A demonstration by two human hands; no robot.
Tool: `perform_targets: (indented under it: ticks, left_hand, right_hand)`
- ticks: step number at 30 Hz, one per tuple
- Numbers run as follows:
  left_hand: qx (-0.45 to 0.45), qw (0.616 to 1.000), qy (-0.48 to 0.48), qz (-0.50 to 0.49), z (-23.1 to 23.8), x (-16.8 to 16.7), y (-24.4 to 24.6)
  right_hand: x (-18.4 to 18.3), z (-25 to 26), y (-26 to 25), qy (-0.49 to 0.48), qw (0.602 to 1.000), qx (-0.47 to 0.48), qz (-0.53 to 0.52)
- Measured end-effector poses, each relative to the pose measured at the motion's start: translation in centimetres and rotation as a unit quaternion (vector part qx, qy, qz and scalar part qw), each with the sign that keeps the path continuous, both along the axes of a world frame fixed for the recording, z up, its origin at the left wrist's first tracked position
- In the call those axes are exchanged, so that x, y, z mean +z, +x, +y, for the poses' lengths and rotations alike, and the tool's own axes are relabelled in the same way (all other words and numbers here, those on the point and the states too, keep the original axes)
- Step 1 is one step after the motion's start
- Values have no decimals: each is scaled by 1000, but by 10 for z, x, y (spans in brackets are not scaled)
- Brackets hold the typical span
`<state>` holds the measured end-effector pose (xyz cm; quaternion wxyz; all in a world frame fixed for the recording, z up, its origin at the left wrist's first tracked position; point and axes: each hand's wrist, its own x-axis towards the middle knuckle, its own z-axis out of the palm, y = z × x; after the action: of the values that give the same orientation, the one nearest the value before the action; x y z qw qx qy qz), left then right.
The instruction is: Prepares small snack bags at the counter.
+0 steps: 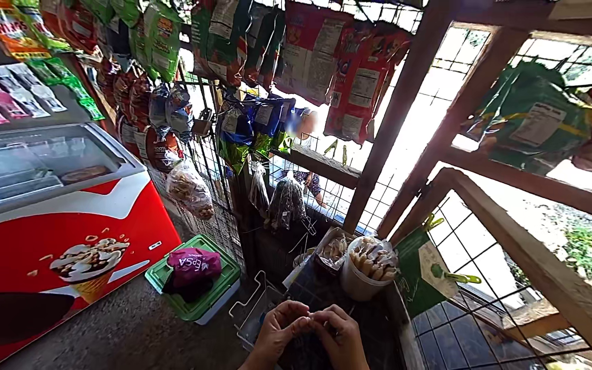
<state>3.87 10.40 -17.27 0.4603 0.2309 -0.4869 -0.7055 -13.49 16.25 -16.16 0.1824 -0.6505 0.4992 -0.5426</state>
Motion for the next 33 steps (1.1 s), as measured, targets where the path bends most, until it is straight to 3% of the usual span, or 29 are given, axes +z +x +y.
perform_targets:
  ticks: [8,12,19,33]
  left_hand:
    - [4,997,68,30,9,2,-9]
    - [44,997,53,27,10,2,-11]
    - [55,997,-57,13,8,-7,-10]
    - [72,997,-13,19,6,-7,-11]
  right_hand:
    - [4,1,-1,-9,1000,-18,-23]
    - [3,1,1,5,999,-21,-29]
    - [6,4,2,55,995,-12,-79]
    - [0,2,2,63,994,26,-85]
